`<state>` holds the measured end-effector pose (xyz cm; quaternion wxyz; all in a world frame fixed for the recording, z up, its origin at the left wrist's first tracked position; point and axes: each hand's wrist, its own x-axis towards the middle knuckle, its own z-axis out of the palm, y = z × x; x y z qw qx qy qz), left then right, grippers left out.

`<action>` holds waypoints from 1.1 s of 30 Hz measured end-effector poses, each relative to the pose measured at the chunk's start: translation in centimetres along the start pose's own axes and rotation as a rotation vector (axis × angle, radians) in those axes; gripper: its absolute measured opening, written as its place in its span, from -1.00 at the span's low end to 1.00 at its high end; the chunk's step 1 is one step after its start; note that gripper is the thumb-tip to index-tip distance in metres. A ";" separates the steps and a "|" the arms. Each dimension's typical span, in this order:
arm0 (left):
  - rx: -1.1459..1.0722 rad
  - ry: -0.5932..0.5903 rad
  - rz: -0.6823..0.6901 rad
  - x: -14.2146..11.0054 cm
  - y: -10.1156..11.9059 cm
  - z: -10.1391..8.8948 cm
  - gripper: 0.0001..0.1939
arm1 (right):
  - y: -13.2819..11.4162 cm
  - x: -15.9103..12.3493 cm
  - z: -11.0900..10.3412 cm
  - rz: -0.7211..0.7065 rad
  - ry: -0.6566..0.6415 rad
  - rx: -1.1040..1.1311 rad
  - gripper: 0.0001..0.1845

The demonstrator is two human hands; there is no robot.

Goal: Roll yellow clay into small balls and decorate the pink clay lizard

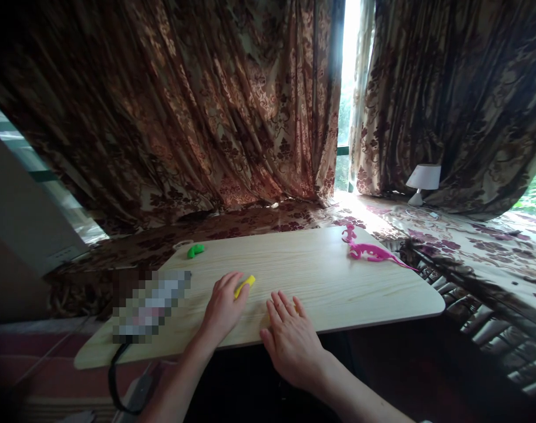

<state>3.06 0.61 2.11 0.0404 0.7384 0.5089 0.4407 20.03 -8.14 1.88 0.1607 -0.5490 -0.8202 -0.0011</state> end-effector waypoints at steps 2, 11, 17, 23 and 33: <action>0.076 -0.087 0.029 2.5 -0.6 0.3 -0.86 | 0.9 2.6 0.2 0.091 0.012 -0.031 -0.41; 0.220 -0.411 0.181 -0.8 -2.1 -3.2 -0.63 | 3.7 8.9 1.1 0.152 0.020 -0.032 -0.41; 0.399 -0.479 0.155 -2.5 -2.5 -2.5 -0.46 | 0.1 2.1 0.6 -0.031 -0.032 -0.035 -0.43; 0.478 -0.409 0.078 5.0 -4.9 0.9 -0.46 | 3.0 9.3 0.4 0.187 -0.025 -0.076 -0.35; 0.461 -0.411 0.192 -3.6 -1.8 -2.3 -0.45 | 0.6 3.4 0.5 0.056 -0.046 -0.044 -0.38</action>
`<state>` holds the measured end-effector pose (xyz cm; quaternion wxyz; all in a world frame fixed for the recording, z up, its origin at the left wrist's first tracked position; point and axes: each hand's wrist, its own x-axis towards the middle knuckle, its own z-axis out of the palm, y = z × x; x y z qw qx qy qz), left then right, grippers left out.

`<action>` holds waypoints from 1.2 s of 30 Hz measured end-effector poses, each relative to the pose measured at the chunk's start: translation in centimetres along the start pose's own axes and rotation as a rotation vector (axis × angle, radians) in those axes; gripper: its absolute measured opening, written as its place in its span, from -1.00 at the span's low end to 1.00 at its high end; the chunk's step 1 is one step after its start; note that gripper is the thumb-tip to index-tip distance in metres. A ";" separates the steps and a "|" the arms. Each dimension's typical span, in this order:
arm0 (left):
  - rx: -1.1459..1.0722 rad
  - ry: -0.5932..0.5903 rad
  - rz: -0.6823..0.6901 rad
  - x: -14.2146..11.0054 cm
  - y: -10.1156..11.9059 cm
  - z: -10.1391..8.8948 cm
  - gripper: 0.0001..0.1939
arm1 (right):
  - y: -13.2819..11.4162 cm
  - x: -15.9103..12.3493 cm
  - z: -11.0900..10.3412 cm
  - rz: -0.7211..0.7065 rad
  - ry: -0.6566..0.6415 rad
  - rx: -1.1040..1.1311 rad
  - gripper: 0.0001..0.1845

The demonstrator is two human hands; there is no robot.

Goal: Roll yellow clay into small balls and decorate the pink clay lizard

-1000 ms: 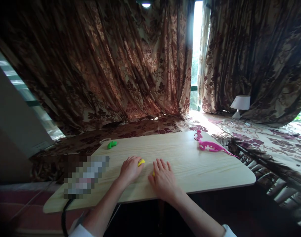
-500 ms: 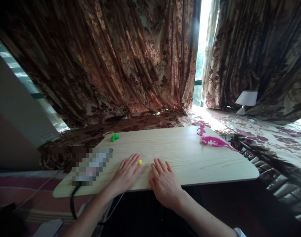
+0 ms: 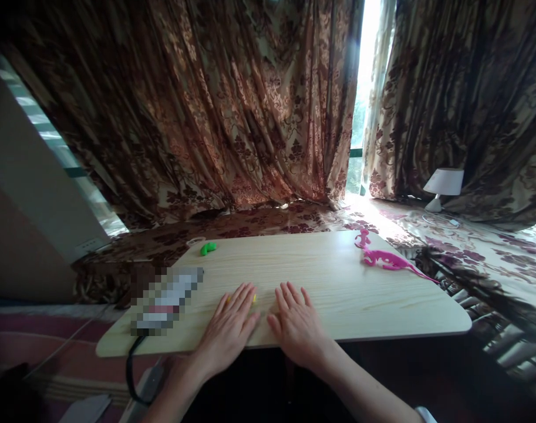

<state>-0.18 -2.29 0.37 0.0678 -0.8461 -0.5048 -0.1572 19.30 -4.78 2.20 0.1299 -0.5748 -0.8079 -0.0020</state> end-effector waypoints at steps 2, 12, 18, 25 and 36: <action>0.006 0.024 0.052 -2.4 0.9 -0.4 -0.44 | -1.0 -2.4 -0.2 -0.076 -0.005 0.021 -0.37; 0.014 -0.012 -0.088 5.8 -2.0 0.9 -0.38 | 2.5 7.4 0.3 0.161 0.005 -0.019 -0.34; 0.002 -0.010 -0.100 6.1 -2.1 1.1 -0.37 | 2.5 6.8 0.3 0.150 0.003 -0.017 -0.35; 0.008 0.051 -0.018 -1.8 1.4 0.0 -0.40 | -1.1 -2.4 -0.2 -0.067 0.021 0.027 -0.38; 0.022 0.014 -0.115 5.7 -1.6 1.0 -0.36 | 2.9 7.6 -0.3 0.147 -0.002 0.003 -0.37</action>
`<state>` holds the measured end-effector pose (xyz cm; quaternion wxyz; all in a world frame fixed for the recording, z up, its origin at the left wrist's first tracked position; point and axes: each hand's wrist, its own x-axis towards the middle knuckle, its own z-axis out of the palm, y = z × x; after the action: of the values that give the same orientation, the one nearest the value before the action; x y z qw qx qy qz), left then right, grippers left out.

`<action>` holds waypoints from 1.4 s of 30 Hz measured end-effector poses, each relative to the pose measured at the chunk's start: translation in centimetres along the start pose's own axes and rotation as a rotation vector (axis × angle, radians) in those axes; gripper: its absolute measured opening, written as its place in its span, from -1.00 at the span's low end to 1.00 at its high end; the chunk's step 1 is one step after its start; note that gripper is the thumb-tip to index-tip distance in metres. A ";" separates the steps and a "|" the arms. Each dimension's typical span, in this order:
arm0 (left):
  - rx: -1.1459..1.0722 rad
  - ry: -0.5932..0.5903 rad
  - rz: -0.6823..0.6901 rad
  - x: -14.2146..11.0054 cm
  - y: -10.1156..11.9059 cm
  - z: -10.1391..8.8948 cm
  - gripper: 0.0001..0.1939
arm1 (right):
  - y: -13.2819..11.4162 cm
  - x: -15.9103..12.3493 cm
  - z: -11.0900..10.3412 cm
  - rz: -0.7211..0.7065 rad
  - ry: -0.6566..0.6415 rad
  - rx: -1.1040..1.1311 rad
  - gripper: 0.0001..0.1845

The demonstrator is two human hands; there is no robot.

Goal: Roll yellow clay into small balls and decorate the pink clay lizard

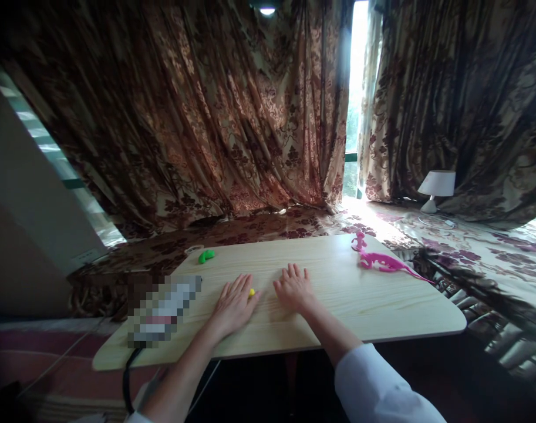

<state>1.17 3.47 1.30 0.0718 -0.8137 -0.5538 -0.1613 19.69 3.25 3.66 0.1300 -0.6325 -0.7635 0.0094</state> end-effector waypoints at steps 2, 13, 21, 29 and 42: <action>0.003 0.008 -0.022 2.0 -0.5 0.4 -0.39 | 0.7 1.9 -0.1 0.023 -0.008 0.000 -0.40; -0.037 0.043 0.106 -8.6 2.2 -1.5 -0.40 | -2.2 -11.6 -0.9 -0.286 -0.050 0.034 -0.43; -0.020 -0.027 0.057 -3.1 0.4 -0.8 -0.40 | -0.9 -2.8 -0.3 -0.078 -0.043 -0.021 -0.40; -0.022 -0.031 0.016 2.9 -1.0 0.5 -0.44 | -0.1 -0.1 -0.2 -0.071 -0.022 -0.021 -0.44; -0.037 0.006 0.098 -5.6 0.9 -1.1 -0.42 | -1.6 -6.8 -0.3 -0.189 -0.058 0.052 -0.43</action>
<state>-0.03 -2.13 0.42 0.0660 -0.8405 -0.5101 -0.1704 19.32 -3.67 2.98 0.1244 -0.5536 -0.8227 0.0354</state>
